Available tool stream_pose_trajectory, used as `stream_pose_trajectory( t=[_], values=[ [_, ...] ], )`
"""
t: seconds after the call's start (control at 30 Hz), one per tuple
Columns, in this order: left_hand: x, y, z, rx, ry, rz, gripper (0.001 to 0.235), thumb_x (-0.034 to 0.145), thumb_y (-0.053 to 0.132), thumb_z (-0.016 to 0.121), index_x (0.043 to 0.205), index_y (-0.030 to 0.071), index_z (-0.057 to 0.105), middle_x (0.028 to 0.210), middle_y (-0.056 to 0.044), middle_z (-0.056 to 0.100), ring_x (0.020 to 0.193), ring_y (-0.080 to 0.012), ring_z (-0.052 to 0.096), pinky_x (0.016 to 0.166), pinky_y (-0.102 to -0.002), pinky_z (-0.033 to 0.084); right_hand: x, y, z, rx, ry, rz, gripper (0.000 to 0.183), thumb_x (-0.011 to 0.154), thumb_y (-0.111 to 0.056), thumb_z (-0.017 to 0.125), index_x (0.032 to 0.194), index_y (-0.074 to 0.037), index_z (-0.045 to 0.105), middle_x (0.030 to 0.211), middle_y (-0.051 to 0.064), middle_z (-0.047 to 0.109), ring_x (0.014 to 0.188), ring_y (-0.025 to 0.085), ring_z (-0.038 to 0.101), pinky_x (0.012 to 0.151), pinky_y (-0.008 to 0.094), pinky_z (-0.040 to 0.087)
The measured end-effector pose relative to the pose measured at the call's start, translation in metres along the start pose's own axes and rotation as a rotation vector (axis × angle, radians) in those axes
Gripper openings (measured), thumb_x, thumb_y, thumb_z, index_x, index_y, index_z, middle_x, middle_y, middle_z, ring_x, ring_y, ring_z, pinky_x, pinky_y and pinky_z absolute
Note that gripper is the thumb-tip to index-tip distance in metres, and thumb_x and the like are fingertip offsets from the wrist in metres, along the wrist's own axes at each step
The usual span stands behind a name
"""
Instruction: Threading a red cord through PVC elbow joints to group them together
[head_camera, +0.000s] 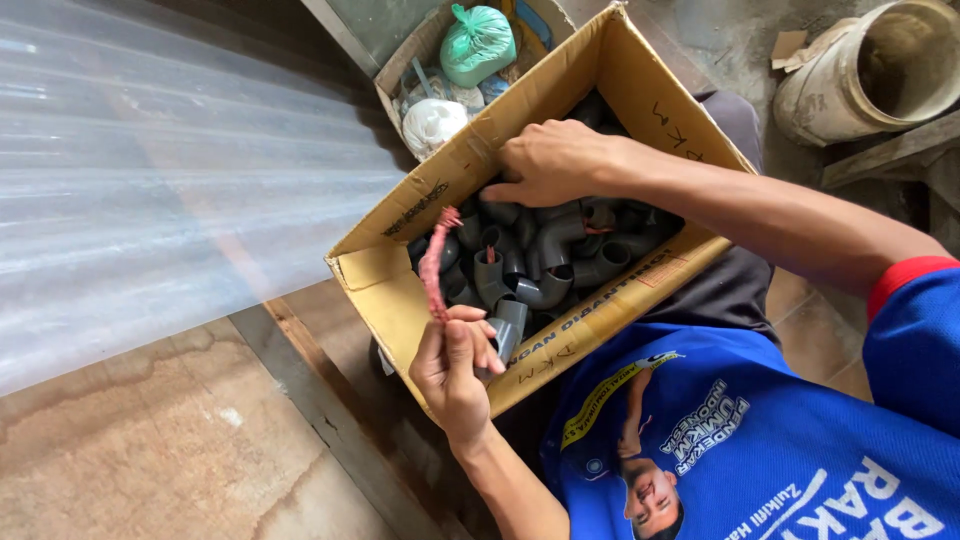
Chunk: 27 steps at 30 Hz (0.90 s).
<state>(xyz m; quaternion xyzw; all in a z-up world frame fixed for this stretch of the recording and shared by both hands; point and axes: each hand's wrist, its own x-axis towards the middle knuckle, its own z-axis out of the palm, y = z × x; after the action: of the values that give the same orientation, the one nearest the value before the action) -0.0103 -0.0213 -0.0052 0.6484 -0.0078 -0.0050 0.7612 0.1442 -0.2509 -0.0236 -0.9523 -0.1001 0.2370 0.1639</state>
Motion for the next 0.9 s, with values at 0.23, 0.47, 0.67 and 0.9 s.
stream_pose_trajectory(
  t=[0.23,0.47,0.67,0.9],
  values=[
    [-0.013,-0.007,0.006,0.097,0.159,0.033,0.039,0.105,0.029,0.051,0.096,-0.005,0.066,0.046,-0.002,0.038,0.047,-0.0136,0.049,0.065,-0.029,0.055,0.065,0.063,0.113,-0.25,0.062,0.141,0.045,0.083,-0.051,0.075,0.109,-0.014,0.073,0.101,0.012,0.076,0.089,0.04,0.074,0.064,0.052,0.06],
    [-0.024,-0.014,0.0,0.126,0.153,-0.025,0.037,0.106,0.026,0.05,0.089,-0.003,0.067,0.076,-0.009,0.068,0.047,-0.0096,0.051,0.048,-0.023,0.044,0.053,0.064,0.076,-0.146,-0.056,0.108,0.063,0.067,-0.05,0.086,0.109,-0.007,0.069,0.108,0.02,0.071,0.098,0.041,0.069,0.075,0.052,0.057],
    [-0.02,-0.013,-0.003,0.104,0.099,-0.114,0.042,0.106,0.032,0.049,0.084,-0.001,0.064,0.069,-0.01,0.063,0.045,-0.0083,0.05,0.047,-0.023,0.042,0.017,0.016,0.0,0.191,-0.227,-0.182,0.048,0.077,-0.037,0.072,0.12,-0.015,0.067,0.09,0.008,0.079,0.082,0.024,0.073,0.078,0.037,0.055],
    [-0.021,-0.016,-0.005,0.09,0.083,-0.121,0.044,0.106,0.033,0.049,0.083,-0.001,0.064,0.067,-0.012,0.063,0.043,-0.0078,0.047,0.05,-0.023,0.043,-0.011,-0.007,-0.03,0.599,-0.314,-0.344,0.04,0.082,-0.023,0.076,0.118,-0.008,0.064,0.093,0.004,0.082,0.072,0.012,0.078,0.061,0.027,0.057]
  ],
)
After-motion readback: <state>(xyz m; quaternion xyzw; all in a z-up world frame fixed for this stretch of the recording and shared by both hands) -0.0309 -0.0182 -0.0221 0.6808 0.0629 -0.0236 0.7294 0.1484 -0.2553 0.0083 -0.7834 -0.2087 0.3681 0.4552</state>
